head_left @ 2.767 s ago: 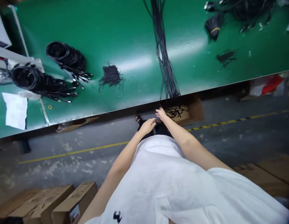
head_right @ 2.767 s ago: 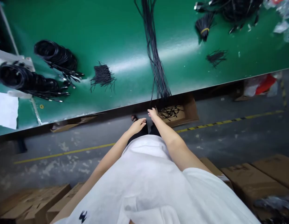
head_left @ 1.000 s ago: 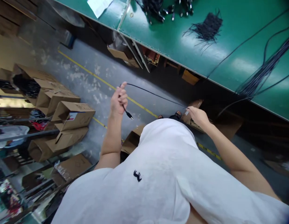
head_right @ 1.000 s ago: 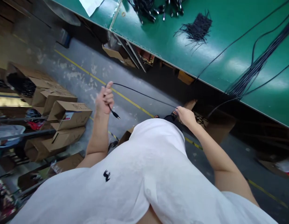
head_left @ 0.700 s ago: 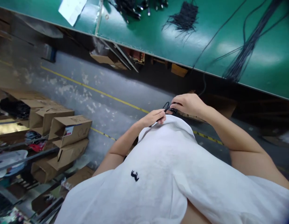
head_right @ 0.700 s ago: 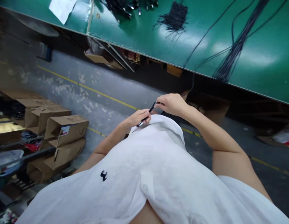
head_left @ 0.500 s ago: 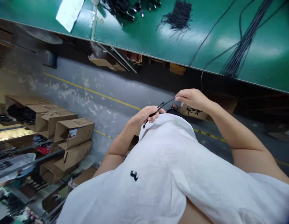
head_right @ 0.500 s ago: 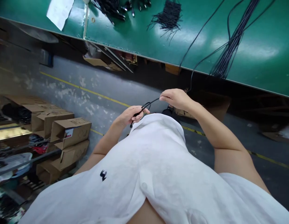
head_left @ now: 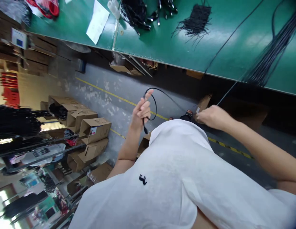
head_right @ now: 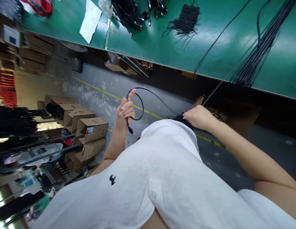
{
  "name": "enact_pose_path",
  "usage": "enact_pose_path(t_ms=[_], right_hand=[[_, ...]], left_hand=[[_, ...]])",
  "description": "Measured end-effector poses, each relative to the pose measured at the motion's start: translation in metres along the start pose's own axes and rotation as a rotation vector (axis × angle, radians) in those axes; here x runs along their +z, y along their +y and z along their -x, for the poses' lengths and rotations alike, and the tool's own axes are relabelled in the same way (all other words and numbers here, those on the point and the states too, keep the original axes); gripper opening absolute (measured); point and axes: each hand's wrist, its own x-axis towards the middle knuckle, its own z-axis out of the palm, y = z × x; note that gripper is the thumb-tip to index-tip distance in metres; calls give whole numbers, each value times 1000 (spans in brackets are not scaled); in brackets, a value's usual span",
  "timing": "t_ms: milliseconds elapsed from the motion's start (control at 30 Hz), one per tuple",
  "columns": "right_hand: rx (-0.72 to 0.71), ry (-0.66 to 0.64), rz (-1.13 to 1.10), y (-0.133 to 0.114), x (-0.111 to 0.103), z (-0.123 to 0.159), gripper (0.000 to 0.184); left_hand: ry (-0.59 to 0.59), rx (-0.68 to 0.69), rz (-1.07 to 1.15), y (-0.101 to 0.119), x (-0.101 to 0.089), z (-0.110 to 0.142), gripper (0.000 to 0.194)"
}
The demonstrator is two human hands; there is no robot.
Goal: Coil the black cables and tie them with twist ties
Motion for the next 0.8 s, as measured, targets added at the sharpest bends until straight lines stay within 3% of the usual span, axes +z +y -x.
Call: enact_pose_path(t_ms=[67,133,200,267,333,500,667,800], right_hand=[[-229,23,-160,-47,-15,-12,37],[-287,84,-274,-71,-33,-28,40],[-191,141,-327,-70,-50,-40,42],[-69,177,-393,-54,-61,-45,41],[14,191,-489,-35,-65,-43,40],[193,281,-657,-3,-50,-34,45],[321,321,-679,16,-31,-30,46],[361,360,-656,18,-31,-31,46]], left_hand=[[-120,-121,-142,-20,11,-14,28],[-260,-228,-303,-39,19,-23,28],[-449,-358,-436,-52,24,-24,35],[-602,-457,-484,-55,26,-18,41],[-647,-486,-437,-50,27,-12,39],[-527,-461,-182,-34,32,-7,23],[-211,-467,-48,-32,39,-10,34],[-138,-485,21,-35,38,-9,37]])
